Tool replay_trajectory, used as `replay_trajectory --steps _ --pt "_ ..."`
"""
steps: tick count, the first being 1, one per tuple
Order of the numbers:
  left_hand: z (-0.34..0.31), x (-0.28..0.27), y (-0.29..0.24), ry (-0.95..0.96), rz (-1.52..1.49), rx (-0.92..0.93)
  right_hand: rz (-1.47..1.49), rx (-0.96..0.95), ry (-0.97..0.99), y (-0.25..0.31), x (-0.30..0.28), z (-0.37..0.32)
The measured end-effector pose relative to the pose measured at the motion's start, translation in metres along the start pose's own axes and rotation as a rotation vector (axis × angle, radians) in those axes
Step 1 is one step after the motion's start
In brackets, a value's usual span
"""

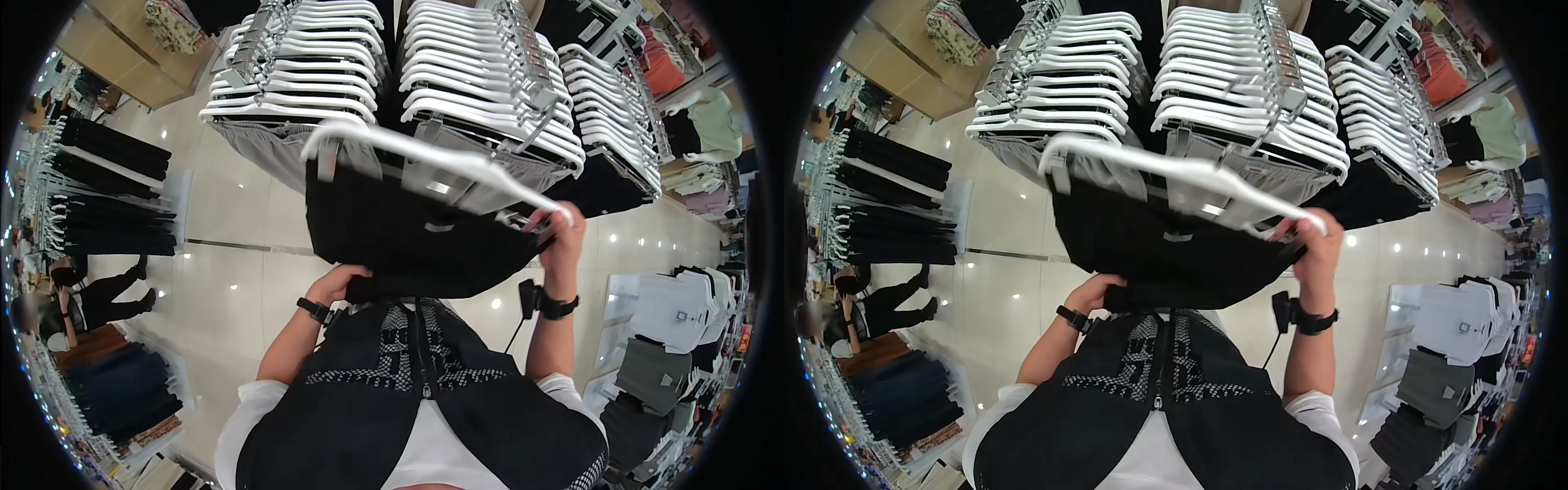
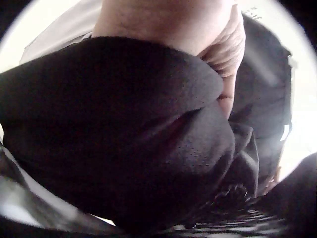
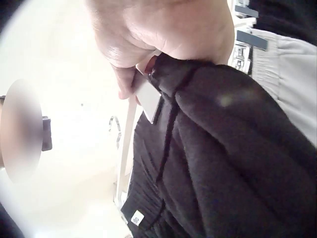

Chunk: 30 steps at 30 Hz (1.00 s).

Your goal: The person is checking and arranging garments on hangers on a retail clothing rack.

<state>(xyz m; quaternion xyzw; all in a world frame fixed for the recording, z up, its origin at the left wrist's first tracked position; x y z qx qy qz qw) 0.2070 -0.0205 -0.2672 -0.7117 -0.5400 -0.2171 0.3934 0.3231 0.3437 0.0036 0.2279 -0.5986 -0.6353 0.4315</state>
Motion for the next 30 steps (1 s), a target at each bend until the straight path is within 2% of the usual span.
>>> replay_trajectory --steps 1,2,3,6,10,14,21,24,28,30 --pt "-0.027 0.036 -0.012 0.041 0.0 0.035 -0.032 -0.043 -0.037 0.014 -0.001 0.004" --pt "-0.041 0.055 -0.017 0.083 -0.001 0.069 -0.066 -0.084 -0.075 0.024 -0.003 0.006" --pt "-0.051 0.05 -0.018 0.145 -0.008 0.096 -0.088 -0.151 -0.095 0.028 -0.006 0.008" --pt "-0.093 0.114 -0.055 0.264 -0.082 0.232 -0.091 -0.196 -0.103 0.025 -0.007 0.013" --pt "-0.1 0.125 -0.071 0.376 -0.244 0.321 -0.017 -0.181 -0.076 0.011 -0.002 0.011" --pt "-0.101 0.139 -0.082 0.392 -0.286 0.399 -0.018 -0.179 -0.03 0.006 0.0 0.001" --pt "-0.052 0.098 -0.054 0.18 0.005 0.218 0.048 -0.195 -0.055 0.011 -0.003 -0.013" --pt "-0.035 0.092 -0.042 0.088 0.049 0.214 0.096 -0.185 -0.111 0.015 -0.008 -0.019" --pt "-0.021 0.077 -0.044 -0.053 -0.081 0.251 0.097 -0.188 -0.133 0.027 -0.012 -0.027" --pt "-0.019 0.072 -0.051 -0.039 -0.113 0.316 0.079 -0.18 -0.125 0.032 -0.012 -0.031"
Point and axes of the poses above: each hand's wrist, its own z-axis towards the middle knuckle, its own x-axis out of the palm, y = z × x, the point moved 8 cm from there along z, towards the middle knuckle, and after that the axes turned 4 degrees about y, right-handed, at the moved point
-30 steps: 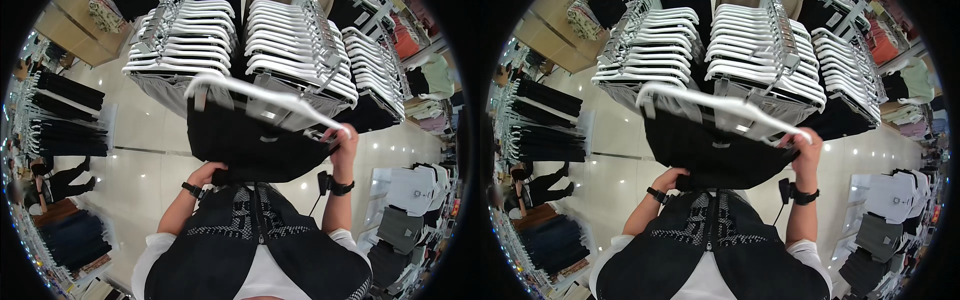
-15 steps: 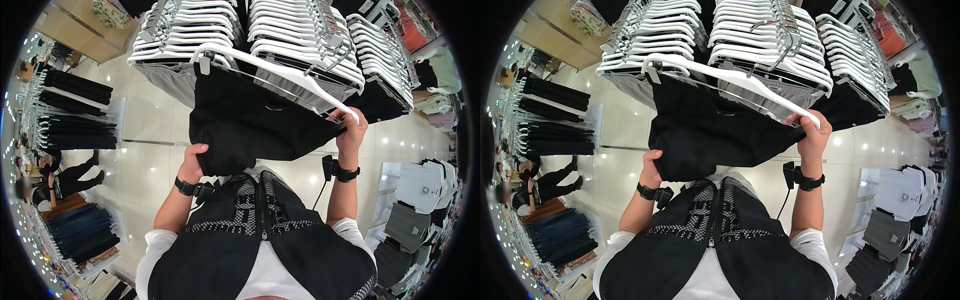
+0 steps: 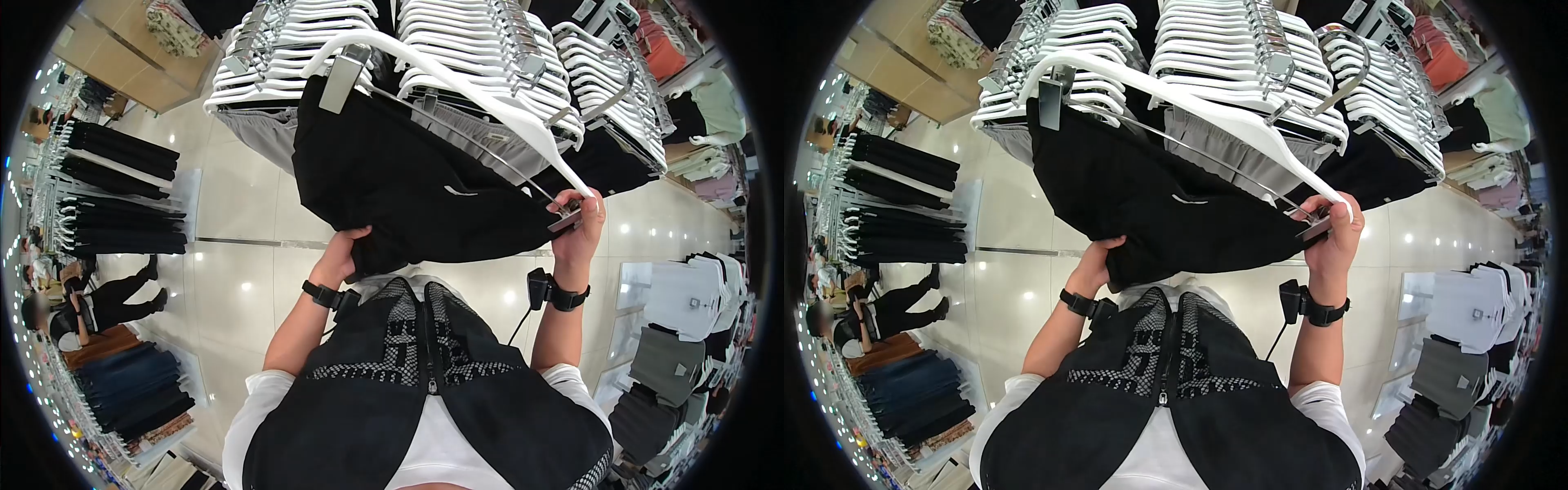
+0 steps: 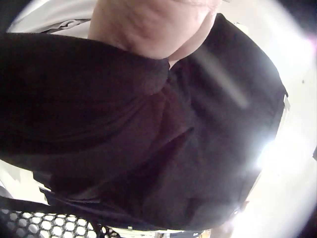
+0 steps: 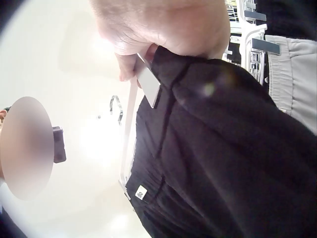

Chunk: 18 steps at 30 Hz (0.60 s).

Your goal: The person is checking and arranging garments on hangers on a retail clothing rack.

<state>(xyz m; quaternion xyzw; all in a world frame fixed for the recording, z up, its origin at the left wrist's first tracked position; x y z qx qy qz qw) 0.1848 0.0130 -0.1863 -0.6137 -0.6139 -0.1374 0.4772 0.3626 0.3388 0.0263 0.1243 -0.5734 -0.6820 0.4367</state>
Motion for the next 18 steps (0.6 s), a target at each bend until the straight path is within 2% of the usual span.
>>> replay_trajectory --steps 1,4,7,10,14,18 --pt "0.001 -0.002 -0.004 0.005 -0.019 0.032 -0.003 0.0 0.0 0.002 0.0 -0.001" --pt "0.0 -0.007 -0.001 0.019 -0.016 -0.081 -0.052 -0.035 -0.009 0.013 -0.002 -0.003" --pt "-0.01 -0.001 -0.002 -0.087 0.476 -0.054 -0.067 -0.107 -0.034 0.035 -0.004 0.001" --pt "-0.008 -0.01 0.014 -0.007 0.669 -0.088 -0.127 -0.128 -0.039 0.053 0.0 0.005" --pt "-0.015 -0.022 0.04 0.078 0.497 -0.286 -0.082 -0.121 -0.064 0.047 -0.003 0.002" --pt "-0.012 -0.034 0.06 0.131 0.532 -0.271 -0.079 -0.104 -0.079 0.043 -0.003 -0.002"
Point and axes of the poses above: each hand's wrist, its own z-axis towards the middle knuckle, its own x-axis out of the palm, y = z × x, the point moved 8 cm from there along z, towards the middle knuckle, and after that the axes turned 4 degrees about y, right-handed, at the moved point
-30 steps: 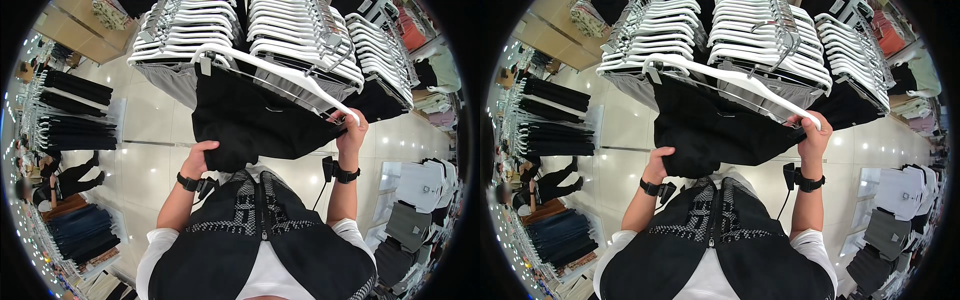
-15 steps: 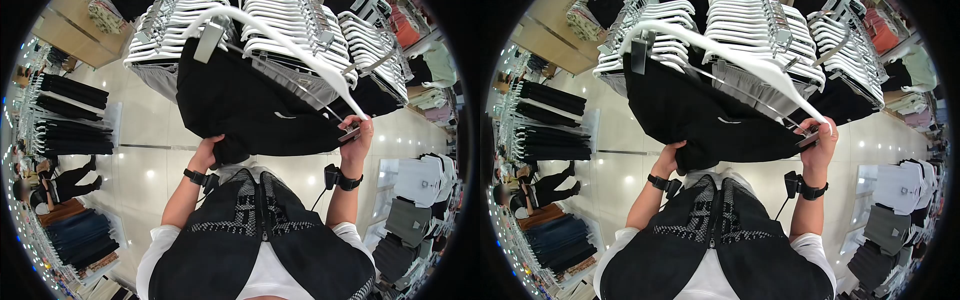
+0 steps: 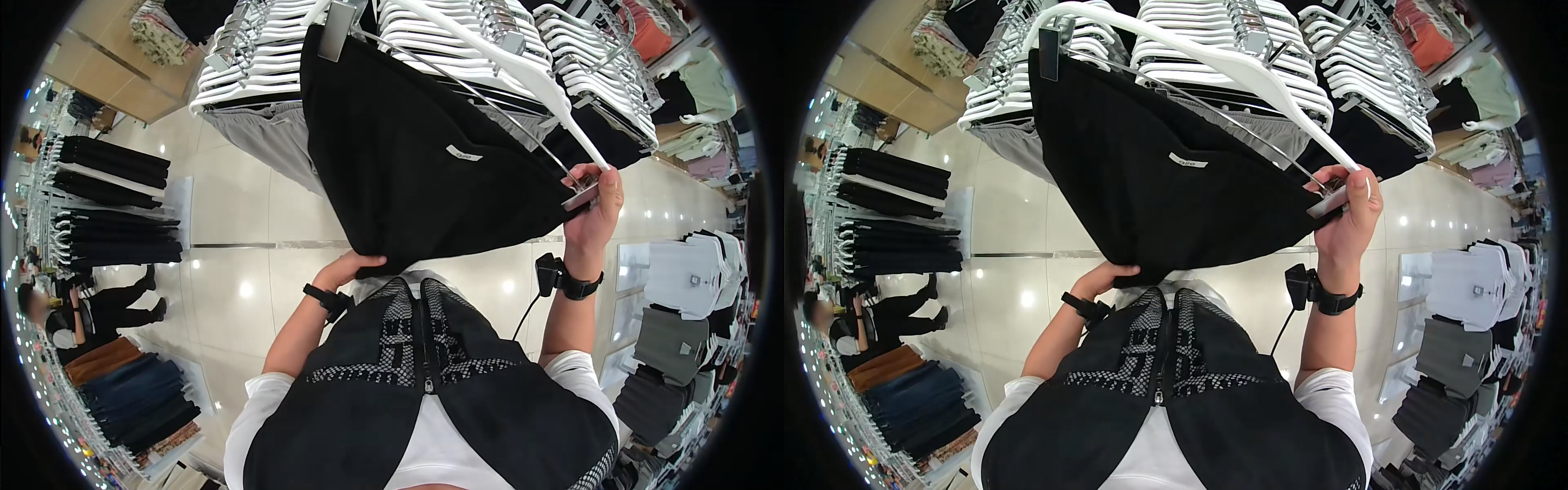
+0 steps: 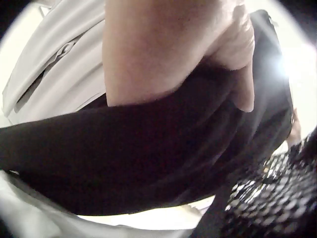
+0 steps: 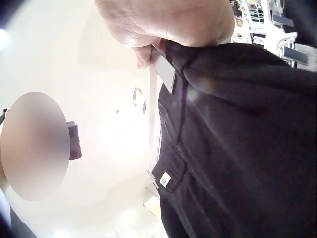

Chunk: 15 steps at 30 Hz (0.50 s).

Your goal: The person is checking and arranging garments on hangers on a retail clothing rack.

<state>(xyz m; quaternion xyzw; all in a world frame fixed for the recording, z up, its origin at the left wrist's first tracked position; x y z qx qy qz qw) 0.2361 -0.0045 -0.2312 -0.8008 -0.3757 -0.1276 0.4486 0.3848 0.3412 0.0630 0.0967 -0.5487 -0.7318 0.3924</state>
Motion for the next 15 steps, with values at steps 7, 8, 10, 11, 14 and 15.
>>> replay_trajectory --steps 7,8,10,11,14,15 --pt "0.014 -0.016 0.011 -0.07 0.685 0.368 -0.007 0.074 0.082 0.0 0.022 -0.019" --pt "0.02 -0.031 0.02 -0.054 0.848 0.461 0.011 0.096 0.076 -0.002 0.026 -0.025" --pt "0.007 -0.042 0.007 -0.238 1.029 0.541 0.11 0.168 0.078 -0.008 0.041 -0.038" --pt "0.006 -0.047 0.004 -0.333 1.117 0.566 0.096 0.195 0.124 -0.01 0.049 -0.043" --pt "-0.013 -0.022 -0.04 -0.318 0.973 0.375 0.212 0.303 0.251 -0.013 0.082 -0.054" --pt "-0.015 -0.018 -0.045 -0.303 0.915 0.368 0.266 0.317 0.307 -0.013 0.088 -0.053"
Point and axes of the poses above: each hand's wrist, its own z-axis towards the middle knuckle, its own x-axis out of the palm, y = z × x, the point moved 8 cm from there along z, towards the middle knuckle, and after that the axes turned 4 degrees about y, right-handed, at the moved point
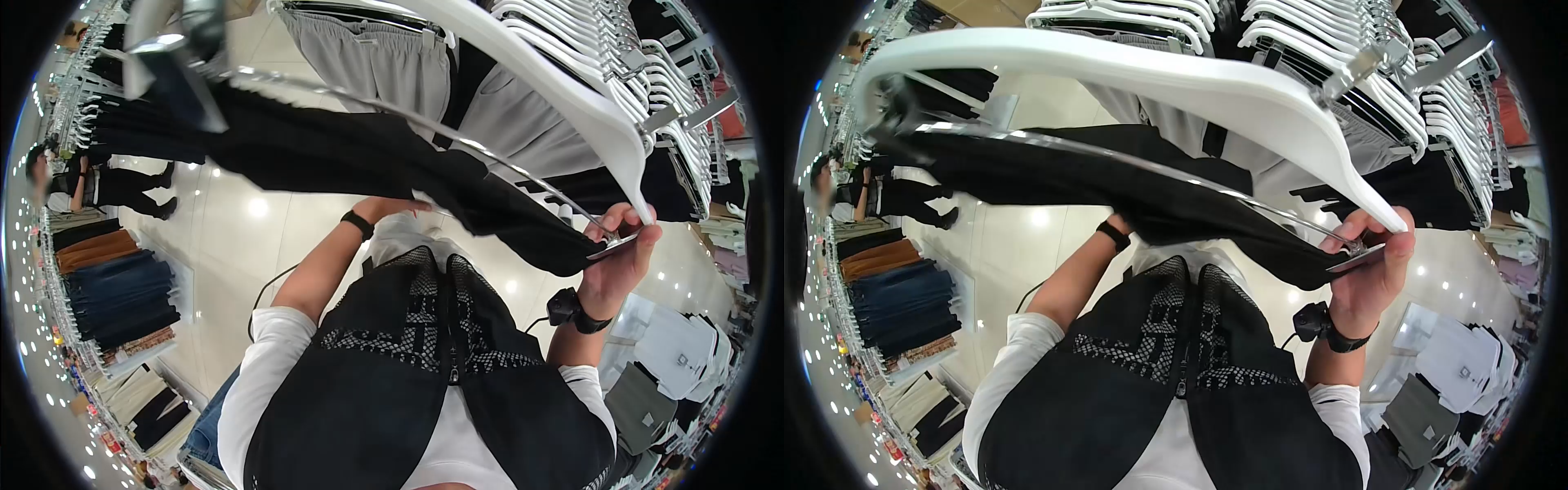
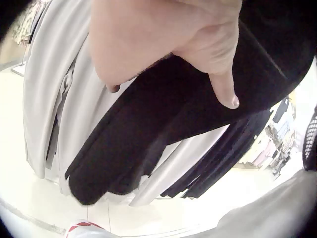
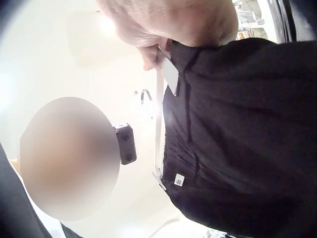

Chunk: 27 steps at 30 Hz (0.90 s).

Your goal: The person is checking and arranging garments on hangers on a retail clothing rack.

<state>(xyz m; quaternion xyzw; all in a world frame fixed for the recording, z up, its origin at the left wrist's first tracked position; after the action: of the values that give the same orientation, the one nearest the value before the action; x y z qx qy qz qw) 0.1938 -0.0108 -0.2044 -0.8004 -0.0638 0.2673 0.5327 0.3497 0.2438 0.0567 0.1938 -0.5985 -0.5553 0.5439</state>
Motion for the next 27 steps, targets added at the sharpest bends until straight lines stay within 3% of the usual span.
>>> replay_trajectory --steps 4,7,9,10,11,13,15,21,24,27 --pt "0.008 0.013 0.021 -0.17 -0.062 0.165 0.013 -0.041 -0.012 0.005 0.01 0.018" --pt "0.002 0.031 0.028 -0.111 -0.58 -0.134 -0.057 -0.066 -0.133 0.003 -0.017 0.035" --pt "-0.017 0.033 0.02 -0.144 -0.716 -0.121 -0.051 -0.055 -0.177 0.001 -0.037 0.046" --pt "-0.029 0.027 0.012 -0.148 -0.704 -0.026 -0.025 -0.044 -0.203 0.0 -0.049 0.05" --pt "-0.037 0.043 0.047 -0.134 -1.218 -0.249 0.001 -0.035 -0.231 -0.003 -0.058 0.052" --pt "-0.062 0.025 0.021 0.135 -1.624 -0.074 0.022 -0.058 -0.237 -0.001 -0.063 0.056" --pt "-0.094 0.001 0.008 0.166 -1.642 -0.037 0.012 -0.05 -0.273 -0.002 -0.064 0.054" --pt "-0.097 -0.008 -0.031 0.291 -1.663 -0.009 -0.027 -0.001 -0.3 -0.012 -0.076 0.052" --pt "-0.087 0.0 -0.027 0.206 -1.504 -0.023 -0.046 0.016 -0.236 -0.012 -0.065 0.045" --pt "-0.049 0.002 0.014 -0.057 -1.224 -0.181 -0.076 0.059 -0.122 -0.023 -0.043 0.026"
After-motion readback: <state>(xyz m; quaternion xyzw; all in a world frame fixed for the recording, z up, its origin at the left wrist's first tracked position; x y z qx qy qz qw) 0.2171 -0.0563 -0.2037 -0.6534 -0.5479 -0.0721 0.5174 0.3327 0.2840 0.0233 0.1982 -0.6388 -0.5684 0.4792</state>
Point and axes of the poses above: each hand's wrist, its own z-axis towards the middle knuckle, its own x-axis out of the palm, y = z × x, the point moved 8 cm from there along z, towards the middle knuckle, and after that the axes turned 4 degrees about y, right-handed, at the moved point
